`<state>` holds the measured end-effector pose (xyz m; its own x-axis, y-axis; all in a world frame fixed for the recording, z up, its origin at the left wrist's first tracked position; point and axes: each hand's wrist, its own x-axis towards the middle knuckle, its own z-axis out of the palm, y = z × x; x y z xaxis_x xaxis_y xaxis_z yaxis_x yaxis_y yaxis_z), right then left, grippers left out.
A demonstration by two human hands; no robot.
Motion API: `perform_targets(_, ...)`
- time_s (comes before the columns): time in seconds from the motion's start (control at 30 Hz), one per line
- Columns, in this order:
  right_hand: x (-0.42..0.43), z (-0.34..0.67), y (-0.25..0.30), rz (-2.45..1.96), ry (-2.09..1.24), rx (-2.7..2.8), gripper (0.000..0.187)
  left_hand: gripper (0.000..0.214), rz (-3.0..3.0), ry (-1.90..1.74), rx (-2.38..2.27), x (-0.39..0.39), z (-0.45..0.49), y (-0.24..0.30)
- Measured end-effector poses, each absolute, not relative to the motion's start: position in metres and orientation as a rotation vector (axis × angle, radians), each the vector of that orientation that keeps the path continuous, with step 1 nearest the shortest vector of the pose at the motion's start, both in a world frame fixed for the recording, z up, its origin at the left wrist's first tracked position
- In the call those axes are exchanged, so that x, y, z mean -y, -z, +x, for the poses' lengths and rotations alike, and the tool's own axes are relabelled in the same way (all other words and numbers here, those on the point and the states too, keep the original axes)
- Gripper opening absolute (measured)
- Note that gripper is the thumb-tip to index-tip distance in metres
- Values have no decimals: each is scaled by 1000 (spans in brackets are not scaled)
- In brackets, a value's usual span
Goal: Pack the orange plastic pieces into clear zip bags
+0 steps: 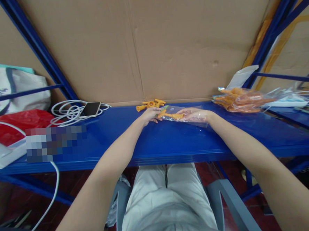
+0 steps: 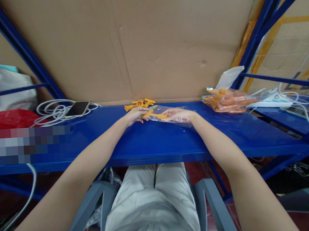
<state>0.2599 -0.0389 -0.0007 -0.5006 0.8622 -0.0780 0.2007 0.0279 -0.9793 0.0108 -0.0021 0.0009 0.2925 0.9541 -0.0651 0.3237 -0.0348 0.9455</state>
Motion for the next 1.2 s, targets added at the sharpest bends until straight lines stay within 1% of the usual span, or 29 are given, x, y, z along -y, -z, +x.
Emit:
perform_targets(0.17, 41, 257, -1, -1126, -1469, 1763, 38, 33, 1588, -791, -1223, -2, 12, 2)
perform_targets(0.4, 39, 257, 1, -1161, -1450, 1818, 41, 43, 1594, -795, -1208, -4, 13, 2)
perform_targets(0.63, 33, 257, 2, -1122, -1471, 1886, 55, 34, 1540, -871, -1127, -9, 12, 5)
perform_targets(0.73, 34, 257, 2, -1124, -1479, 1919, 57, 30, 1549, -912, -1089, -10, 11, 6)
perform_targets(0.83, 35, 256, 2, -1126, -1491, 1933, 53, 33, 1588, -894, -1073, -7, 11, 6)
perform_targets(0.93, 35, 256, 4, -1140, -1458, 1940, 44, 36, 1668, -879, -1094, 0, 14, 3)
perform_targets(1.1, 33, 255, 5, -1133, -1382, 1914, 35, 34, 1696, -851, -1234, 3, 17, 2)
perform_targets(1.2, 32, 255, 5, -1162, -1254, 1864, 29, 31, 1757, -910, -1358, -3, 17, 5)
